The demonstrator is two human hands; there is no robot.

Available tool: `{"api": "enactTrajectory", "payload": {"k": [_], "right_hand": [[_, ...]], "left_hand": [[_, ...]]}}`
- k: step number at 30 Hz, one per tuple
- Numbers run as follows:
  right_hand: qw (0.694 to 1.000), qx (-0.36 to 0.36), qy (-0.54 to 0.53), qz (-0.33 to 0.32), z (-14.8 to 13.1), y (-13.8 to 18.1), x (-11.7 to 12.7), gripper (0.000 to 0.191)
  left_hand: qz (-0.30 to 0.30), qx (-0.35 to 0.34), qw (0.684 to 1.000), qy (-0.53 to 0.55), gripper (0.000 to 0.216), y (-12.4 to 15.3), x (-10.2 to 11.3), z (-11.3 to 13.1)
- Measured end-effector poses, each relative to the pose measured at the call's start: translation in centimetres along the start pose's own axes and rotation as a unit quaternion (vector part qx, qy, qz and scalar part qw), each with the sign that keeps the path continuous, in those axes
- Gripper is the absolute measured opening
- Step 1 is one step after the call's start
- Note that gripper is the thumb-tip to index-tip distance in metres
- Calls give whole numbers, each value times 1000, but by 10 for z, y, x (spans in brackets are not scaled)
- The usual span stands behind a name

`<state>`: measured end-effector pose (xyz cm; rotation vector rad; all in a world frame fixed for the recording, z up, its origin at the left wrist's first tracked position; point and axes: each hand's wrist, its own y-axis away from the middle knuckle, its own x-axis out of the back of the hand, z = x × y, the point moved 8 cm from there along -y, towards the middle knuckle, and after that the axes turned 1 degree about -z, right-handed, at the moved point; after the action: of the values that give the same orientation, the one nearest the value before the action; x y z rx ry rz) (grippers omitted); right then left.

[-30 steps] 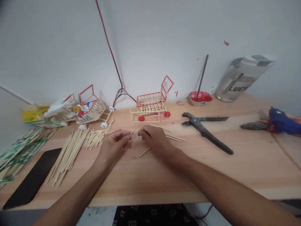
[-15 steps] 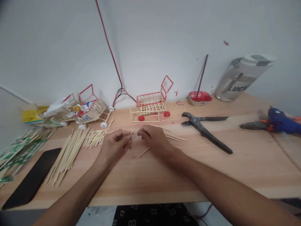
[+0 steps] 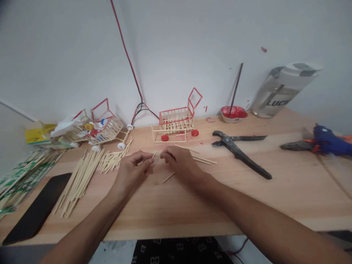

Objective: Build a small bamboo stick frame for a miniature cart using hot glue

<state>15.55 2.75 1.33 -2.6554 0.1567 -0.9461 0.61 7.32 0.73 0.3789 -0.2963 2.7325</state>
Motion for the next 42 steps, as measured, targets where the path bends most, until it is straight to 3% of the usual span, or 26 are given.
{"api": "enactTrajectory", "payload": {"k": [19, 42], "right_hand": [[1000, -11, -22, -9, -1, 1, -1, 15], [999, 21, -24, -7, -1, 0, -2, 18]], "left_hand": [[15, -16, 999, -41, 10, 2, 3, 16], [11, -20, 999, -32, 9, 4, 0, 19]]}}
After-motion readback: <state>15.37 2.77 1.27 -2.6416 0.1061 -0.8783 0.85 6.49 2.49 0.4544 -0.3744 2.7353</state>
